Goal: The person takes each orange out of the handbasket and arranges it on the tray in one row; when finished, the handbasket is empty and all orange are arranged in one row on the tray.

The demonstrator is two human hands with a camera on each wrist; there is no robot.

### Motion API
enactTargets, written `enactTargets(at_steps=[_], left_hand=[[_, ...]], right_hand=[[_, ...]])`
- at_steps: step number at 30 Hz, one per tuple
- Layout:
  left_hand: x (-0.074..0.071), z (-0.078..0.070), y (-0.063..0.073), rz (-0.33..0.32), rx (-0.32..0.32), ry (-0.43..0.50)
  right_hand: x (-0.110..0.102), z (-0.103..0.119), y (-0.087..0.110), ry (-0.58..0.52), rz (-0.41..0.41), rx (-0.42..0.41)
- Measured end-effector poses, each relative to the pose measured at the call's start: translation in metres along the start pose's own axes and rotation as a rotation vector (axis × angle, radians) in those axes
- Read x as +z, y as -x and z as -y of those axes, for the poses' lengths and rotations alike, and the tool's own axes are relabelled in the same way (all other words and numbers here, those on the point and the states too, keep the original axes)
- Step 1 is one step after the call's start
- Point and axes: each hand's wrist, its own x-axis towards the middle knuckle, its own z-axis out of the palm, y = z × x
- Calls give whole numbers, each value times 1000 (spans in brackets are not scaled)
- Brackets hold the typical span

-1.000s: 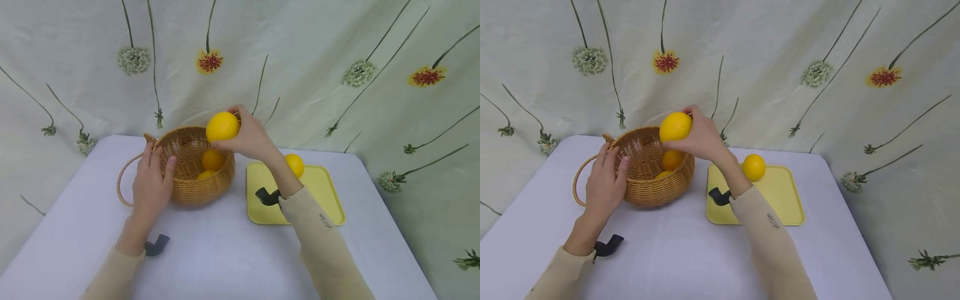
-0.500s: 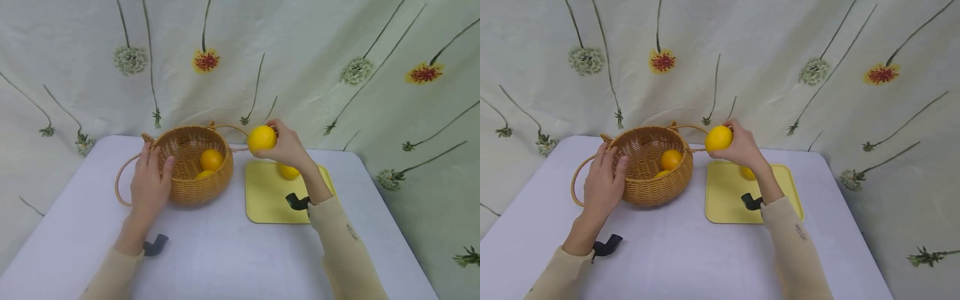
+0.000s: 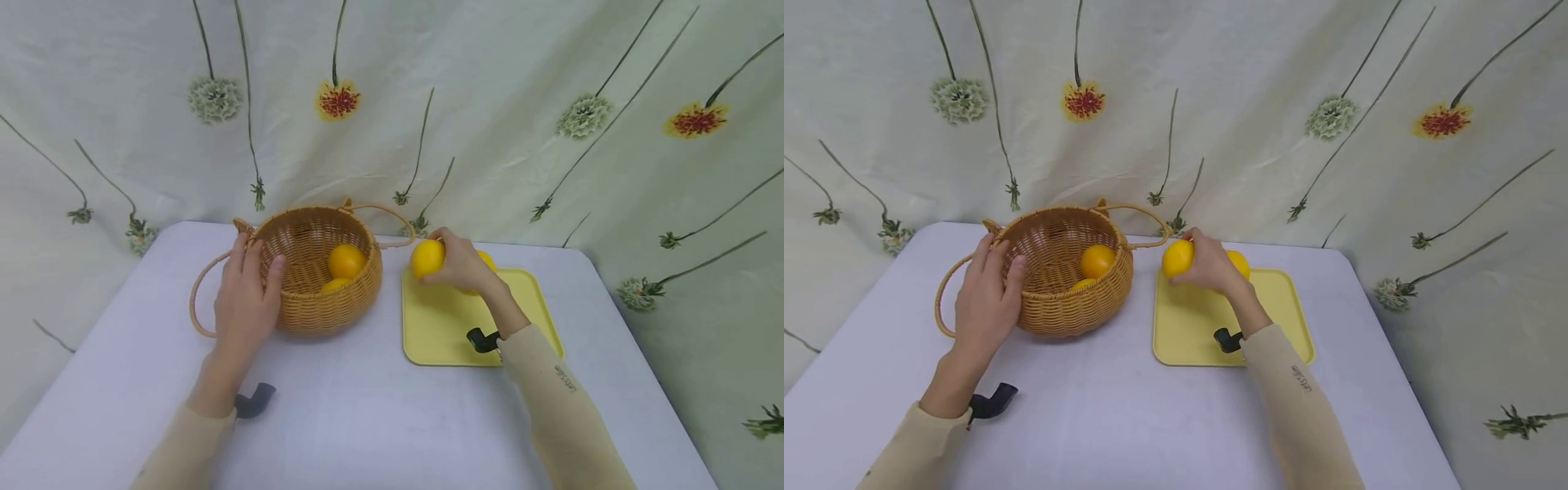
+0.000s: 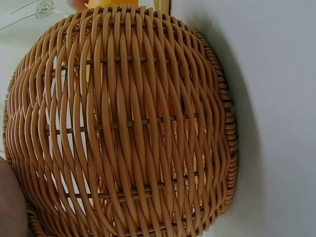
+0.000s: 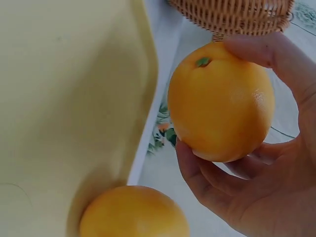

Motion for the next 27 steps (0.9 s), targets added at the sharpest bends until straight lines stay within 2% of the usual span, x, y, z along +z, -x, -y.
enactTargets(at_steps=[10,20,24,27], left_hand=[[2,1,1,-1,4,-2],[2,1,1,-18,12,-14],[2,1,1,-21,15,-18],[1,1,1,-21,13,-19]], right_hand=[[22,-13,-10,65,100,71],[20,-14,-9,42,131,89],[18,-10,-7,41,112,95],[15,-4,-4,18,58,75]])
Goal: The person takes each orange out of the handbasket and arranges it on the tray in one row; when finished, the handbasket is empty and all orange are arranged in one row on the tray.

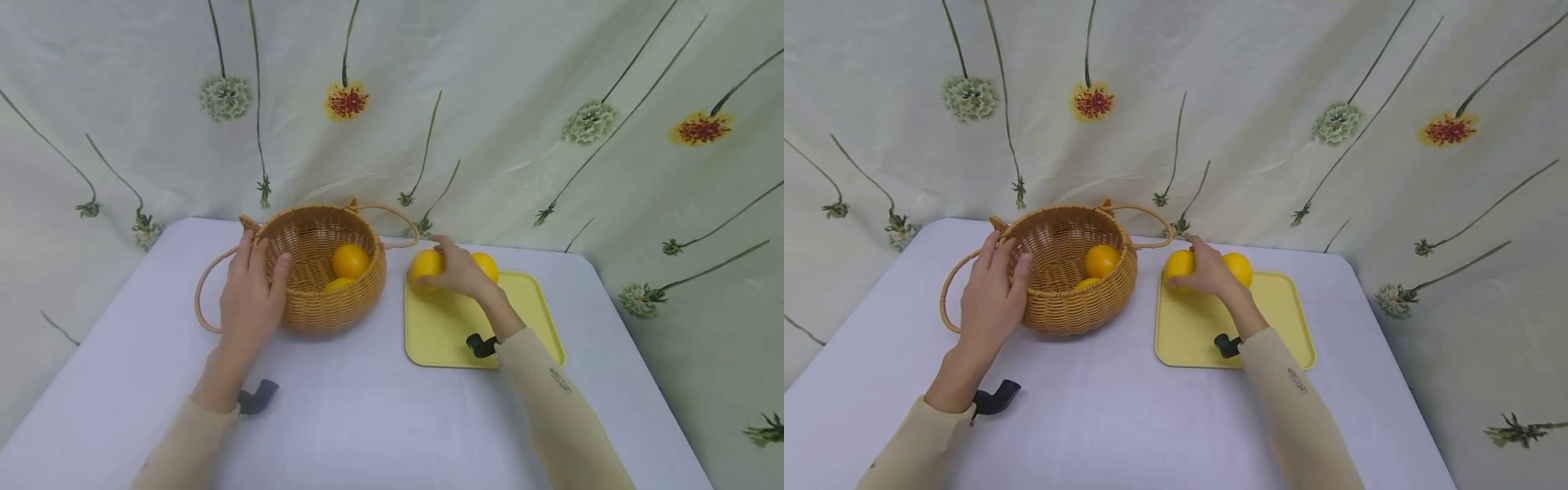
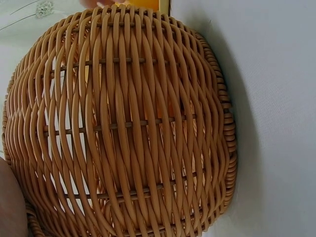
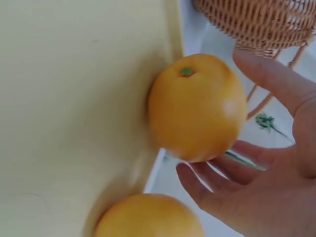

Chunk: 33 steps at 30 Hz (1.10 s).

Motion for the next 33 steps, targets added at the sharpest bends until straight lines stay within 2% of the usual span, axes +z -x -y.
enactTargets(at_steps=[4,9,12,19,26,30,33], left_hand=[[0,0,0,5,-3,1],[0,0,0,8,-1,4],[-1,-1,0,5,-2,4],[-1,0,0,-5,-2,5],[0,1,-1,-4,-2,0],[0,1,-2,-7,2,-2],[0,2,-1,-11,2,-5]], right_hand=[[-7,14,5,-54,-102,-49],[-14,33,3,-73,-236,-162],[-16,50,-1,-69,-272,-220],[-20,90,-14,-86,-222,-318],[-11,116,-28,-112,-177,-366],[-3,128,-35,-74,-144,-417],[1,140,-39,-29,-80,-448]])
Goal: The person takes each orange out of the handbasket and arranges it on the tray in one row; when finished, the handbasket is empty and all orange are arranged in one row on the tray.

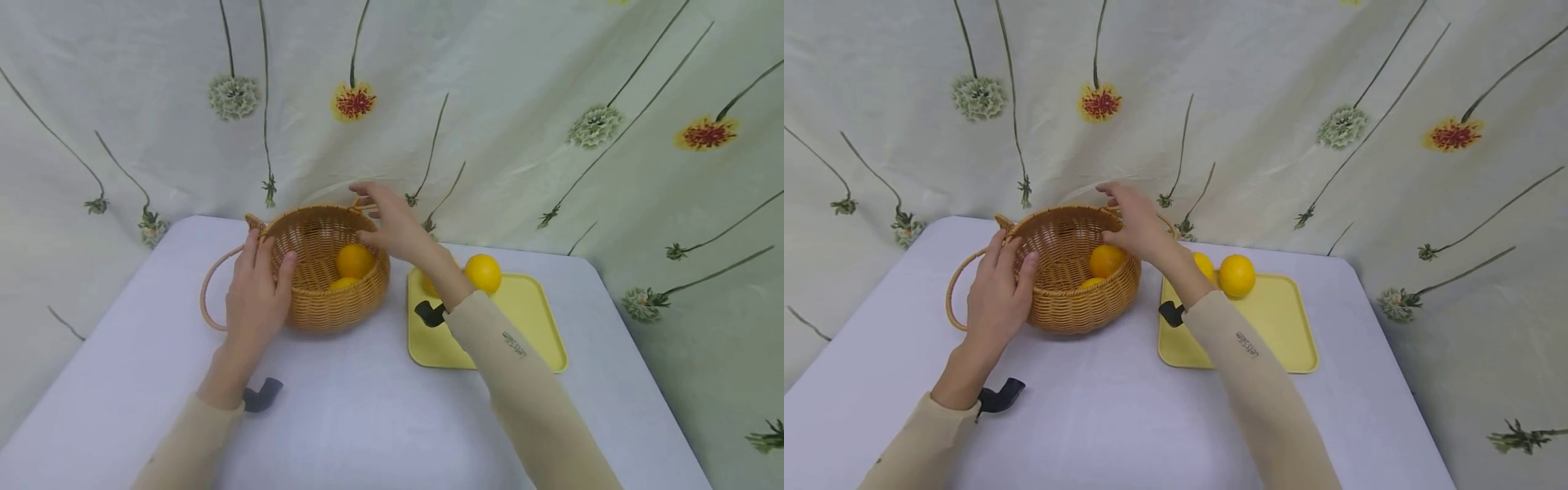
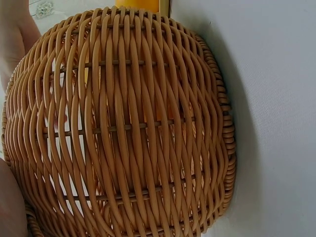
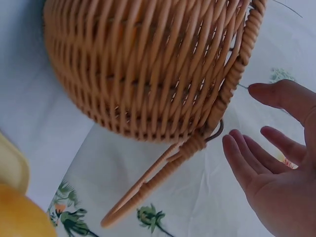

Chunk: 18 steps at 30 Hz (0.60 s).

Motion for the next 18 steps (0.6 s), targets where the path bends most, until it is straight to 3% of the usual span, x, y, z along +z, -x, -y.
enactTargets(at_steps=[4,11,18], left_hand=[[0,-1,1,-2,-1,0],[1,-2,0,-4,3,2],[1,-2,0,-15,10,3]], right_hand=[[5,10,-10,70,132,6],[22,22,-22,381,403,100],[35,26,-28,543,552,183]])
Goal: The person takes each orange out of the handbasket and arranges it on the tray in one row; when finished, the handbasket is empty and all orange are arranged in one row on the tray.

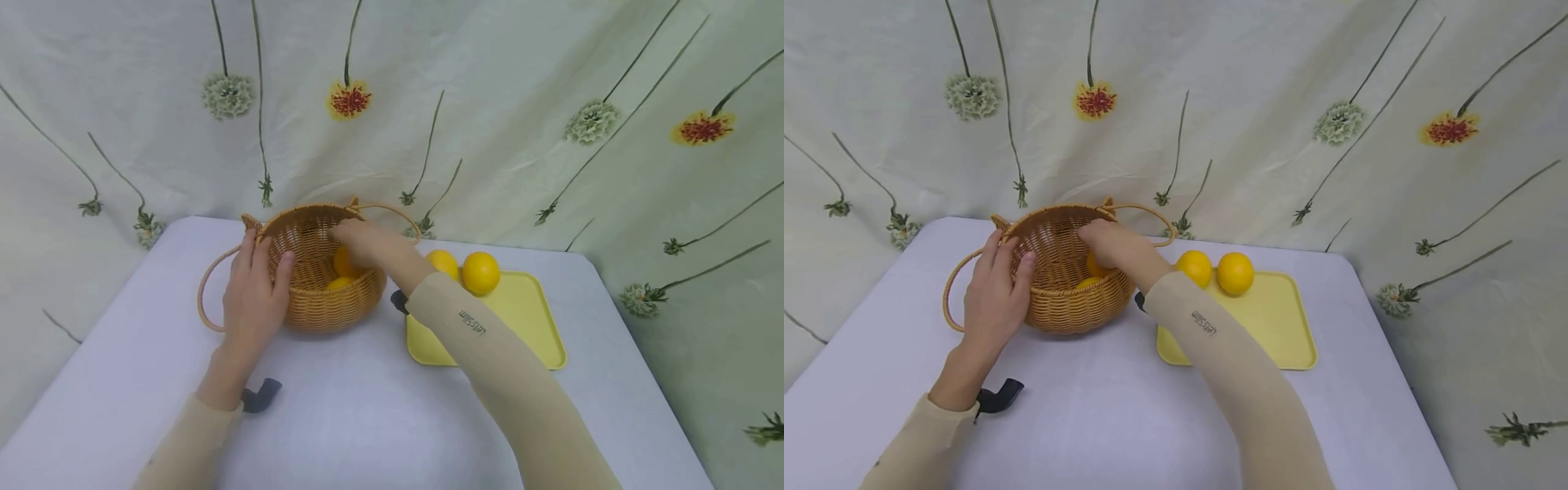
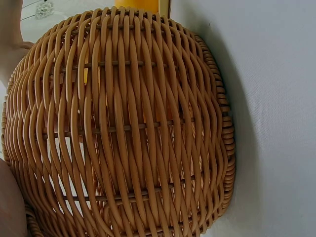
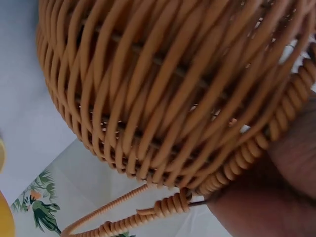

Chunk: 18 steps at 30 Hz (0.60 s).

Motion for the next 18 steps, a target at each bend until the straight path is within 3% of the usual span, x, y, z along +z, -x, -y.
enactTargets(at_steps=[9,13,18], left_hand=[[1,3,0,-1,-6,7],[1,2,0,3,-4,8],[0,2,-1,3,-6,3]], right_hand=[[9,7,-13,-33,82,77],[14,7,-15,-75,68,125],[17,6,-21,-28,56,92]])
